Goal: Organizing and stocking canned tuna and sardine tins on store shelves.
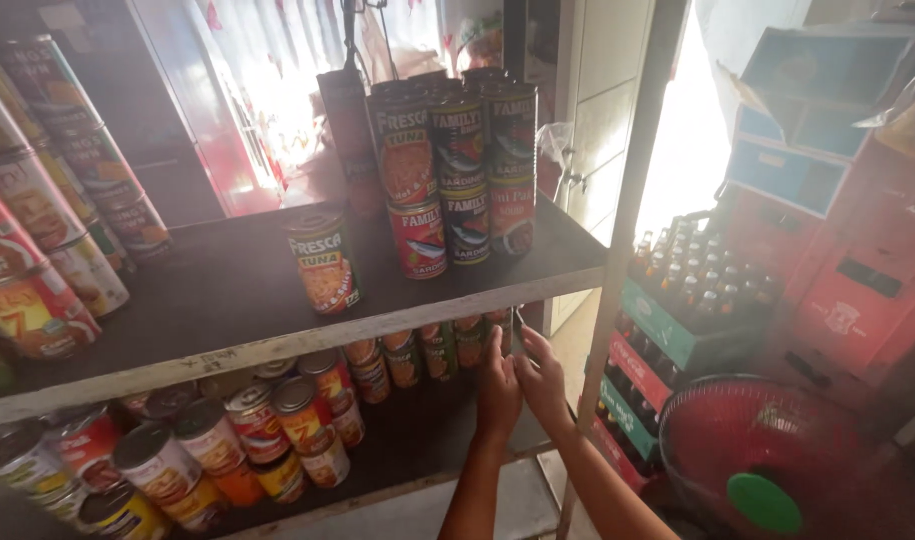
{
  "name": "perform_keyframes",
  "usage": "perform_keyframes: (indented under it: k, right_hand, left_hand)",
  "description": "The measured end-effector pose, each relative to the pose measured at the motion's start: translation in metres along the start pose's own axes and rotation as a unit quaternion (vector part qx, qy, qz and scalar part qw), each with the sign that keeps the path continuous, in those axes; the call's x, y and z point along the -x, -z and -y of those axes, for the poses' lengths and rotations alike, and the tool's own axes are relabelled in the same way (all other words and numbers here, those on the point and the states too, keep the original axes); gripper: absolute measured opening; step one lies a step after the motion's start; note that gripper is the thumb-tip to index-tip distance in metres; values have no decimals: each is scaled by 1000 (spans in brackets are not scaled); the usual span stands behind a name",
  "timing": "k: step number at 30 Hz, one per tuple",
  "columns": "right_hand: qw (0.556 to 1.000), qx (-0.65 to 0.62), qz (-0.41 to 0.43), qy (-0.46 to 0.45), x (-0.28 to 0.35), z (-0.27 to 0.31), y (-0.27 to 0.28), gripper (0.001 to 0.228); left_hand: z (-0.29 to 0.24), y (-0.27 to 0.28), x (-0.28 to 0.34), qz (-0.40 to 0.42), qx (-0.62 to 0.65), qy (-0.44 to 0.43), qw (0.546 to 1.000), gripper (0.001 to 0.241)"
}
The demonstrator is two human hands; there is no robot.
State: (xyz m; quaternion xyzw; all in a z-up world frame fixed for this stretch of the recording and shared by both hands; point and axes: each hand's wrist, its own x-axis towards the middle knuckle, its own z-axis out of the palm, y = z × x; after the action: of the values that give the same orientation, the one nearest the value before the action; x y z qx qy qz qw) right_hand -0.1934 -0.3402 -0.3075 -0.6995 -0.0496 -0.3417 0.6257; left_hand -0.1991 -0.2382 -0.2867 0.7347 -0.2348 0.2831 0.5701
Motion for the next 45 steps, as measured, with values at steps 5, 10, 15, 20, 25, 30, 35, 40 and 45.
perform_keyframes:
  k: [5,10,15,20,25,30,35,40,45]
  right_hand:
    - [994,-28,-16,102,-64,-32,-31,69]
    - [993,-106,35,30,-67,-16,-41,72]
    - [996,78,-7,34,-48,21,-29,74]
    - [991,-94,38,89,-62,0,-32,62]
    - [996,33,25,73,-32,52,-18,41]
    - [974,-203,85,-45,56,98,5,53]
    - [969,-181,158,-51,103,195,21,51]
    - [964,-197,177,-17,66,296,-5,42]
    - [977,-63,119,165,0,394,-51,33]
  left_hand:
    - [7,-3,-37,-57,0,-26,998,55]
    - [11,0,-35,-60,29,-69,995,55]
    - [9,0,-31,-56,40,-67,995,57]
    - [-4,5,-32,-57,-8,-74,996,61]
    - [-20,8,-18,-89,26,-79,993,59]
    - [-38,35,41,-87,191,78,975,44]
    - [-144,125,72,-51,-15,34,998,54]
    - [-227,191,11,-78,-23,-103,991,59]
    - [-292,244,-83,-100,-23,-145,984,57]
